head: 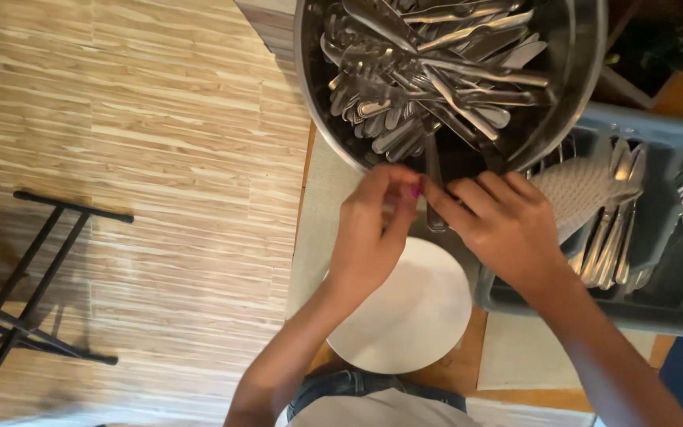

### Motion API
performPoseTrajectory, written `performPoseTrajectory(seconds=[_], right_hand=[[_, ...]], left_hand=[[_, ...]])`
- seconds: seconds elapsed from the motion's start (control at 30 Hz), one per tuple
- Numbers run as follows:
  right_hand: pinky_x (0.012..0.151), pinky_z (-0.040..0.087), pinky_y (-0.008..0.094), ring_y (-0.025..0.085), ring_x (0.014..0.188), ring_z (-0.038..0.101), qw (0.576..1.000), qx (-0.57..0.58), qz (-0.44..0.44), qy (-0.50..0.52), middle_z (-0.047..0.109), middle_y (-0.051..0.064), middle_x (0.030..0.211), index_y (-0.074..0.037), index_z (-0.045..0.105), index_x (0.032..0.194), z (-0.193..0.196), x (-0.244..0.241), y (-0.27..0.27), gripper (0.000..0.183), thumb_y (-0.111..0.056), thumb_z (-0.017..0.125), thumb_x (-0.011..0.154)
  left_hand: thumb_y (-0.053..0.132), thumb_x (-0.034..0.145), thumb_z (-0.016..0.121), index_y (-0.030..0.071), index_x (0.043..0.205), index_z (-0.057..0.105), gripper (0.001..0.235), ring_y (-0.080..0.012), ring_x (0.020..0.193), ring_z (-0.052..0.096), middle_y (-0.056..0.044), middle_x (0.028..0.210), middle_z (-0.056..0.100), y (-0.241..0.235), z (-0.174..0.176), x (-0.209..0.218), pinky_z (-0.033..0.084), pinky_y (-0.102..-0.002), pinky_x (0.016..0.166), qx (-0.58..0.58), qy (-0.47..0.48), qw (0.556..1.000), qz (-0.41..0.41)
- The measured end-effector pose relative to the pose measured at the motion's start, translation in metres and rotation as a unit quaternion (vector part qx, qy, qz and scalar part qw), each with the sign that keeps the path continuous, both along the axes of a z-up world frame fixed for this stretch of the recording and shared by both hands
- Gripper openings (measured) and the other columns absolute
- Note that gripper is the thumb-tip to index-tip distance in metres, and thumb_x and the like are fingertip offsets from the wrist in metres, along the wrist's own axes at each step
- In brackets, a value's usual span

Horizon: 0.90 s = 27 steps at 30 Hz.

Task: Dry and polish various silverware pieces and organize them into a sorter tray.

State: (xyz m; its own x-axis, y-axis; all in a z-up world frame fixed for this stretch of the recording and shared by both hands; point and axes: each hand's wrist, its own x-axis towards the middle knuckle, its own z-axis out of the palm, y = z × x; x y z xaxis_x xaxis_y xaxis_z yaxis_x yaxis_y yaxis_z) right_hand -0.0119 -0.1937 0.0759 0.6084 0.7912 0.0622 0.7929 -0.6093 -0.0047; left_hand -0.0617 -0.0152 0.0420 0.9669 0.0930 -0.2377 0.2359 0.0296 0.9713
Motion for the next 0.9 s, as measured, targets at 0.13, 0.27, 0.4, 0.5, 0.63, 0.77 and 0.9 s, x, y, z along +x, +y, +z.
performPoseTrajectory(seconds=[0.13, 0.27, 0.4, 0.5, 0.63, 0.77, 0.9], right_hand=[[0.071, 0.048, 0.031, 0.016, 0.084, 0.064, 0.999, 0.037, -0.016, -0.020, 0.064, -0.004, 0.093, -0.016, 0.078, 0.113, 0.002, -0.022, 0.000, 0.035, -0.013, 0.075, 0.079], [0.069, 0.047, 0.031, 0.015, 0.082, 0.063, 0.996, 0.070, -0.035, -0.036, 0.065, -0.004, 0.094, -0.013, 0.077, 0.114, -0.001, -0.043, 0.001, 0.037, -0.010, 0.077, 0.077], [0.067, 0.047, 0.031, 0.016, 0.078, 0.061, 0.995, 0.077, -0.051, -0.033, 0.065, -0.003, 0.092, -0.011, 0.078, 0.117, 0.004, -0.053, 0.002, 0.044, -0.005, 0.076, 0.074], [0.065, 0.047, 0.033, 0.017, 0.076, 0.060, 0.994, 0.084, -0.062, -0.027, 0.062, -0.003, 0.087, -0.011, 0.078, 0.117, -0.006, -0.061, -0.004, 0.048, -0.002, 0.075, 0.070], [0.067, 0.049, 0.034, 0.018, 0.077, 0.061, 0.991, 0.108, -0.072, -0.017, 0.062, -0.001, 0.089, -0.011, 0.077, 0.117, 0.004, -0.066, 0.000, 0.049, -0.002, 0.075, 0.068], [0.069, 0.052, 0.035, 0.021, 0.079, 0.064, 0.988, 0.136, -0.076, 0.011, 0.065, 0.000, 0.094, -0.010, 0.075, 0.116, 0.010, -0.071, -0.001, 0.047, -0.003, 0.075, 0.069], [0.068, 0.054, 0.035, 0.021, 0.079, 0.067, 0.977, 0.173, -0.096, 0.077, 0.065, 0.003, 0.097, -0.011, 0.075, 0.116, 0.017, -0.072, -0.005, 0.039, -0.005, 0.077, 0.078]], left_hand=[[0.024, 0.105, 0.057, -0.002, 0.103, 0.067, 0.028, -0.0175, 0.059, 0.068, -0.011, 0.072, 0.069, -0.008, -0.004, -0.008, 0.055, -0.027, 0.051, -0.090, 0.175, 0.980, -0.034], [0.035, 0.106, 0.050, 0.000, 0.095, 0.064, 0.039, -0.0118, 0.058, 0.068, -0.005, 0.069, 0.064, -0.022, -0.037, -0.018, 0.054, -0.026, 0.048, -0.170, 0.178, 0.968, -0.048], [0.037, 0.108, 0.047, 0.004, 0.089, 0.062, 0.041, -0.0081, 0.057, 0.059, -0.002, 0.069, 0.063, -0.033, -0.053, -0.022, 0.046, -0.023, 0.046, -0.187, 0.139, 0.972, -0.022], [0.040, 0.106, 0.045, 0.007, 0.090, 0.060, 0.040, -0.0077, 0.059, 0.060, -0.001, 0.070, 0.063, -0.035, -0.047, -0.026, 0.044, -0.023, 0.045, -0.207, 0.167, 0.964, -0.019], [0.043, 0.106, 0.044, 0.008, 0.092, 0.061, 0.041, -0.0079, 0.059, 0.053, 0.001, 0.069, 0.057, -0.043, -0.052, -0.027, 0.040, -0.026, 0.045, -0.203, 0.187, 0.961, -0.007], [0.034, 0.107, 0.046, 0.007, 0.094, 0.064, 0.034, -0.0092, 0.065, 0.050, 0.001, 0.074, 0.055, -0.051, -0.068, -0.028, 0.040, -0.028, 0.053, -0.295, 0.208, 0.932, 0.008], [0.025, 0.102, 0.043, 0.009, 0.092, 0.062, 0.027, -0.0097, 0.067, 0.055, 0.000, 0.075, 0.059, -0.040, -0.043, -0.021, 0.047, -0.029, 0.056, -0.287, 0.260, 0.921, -0.034]])
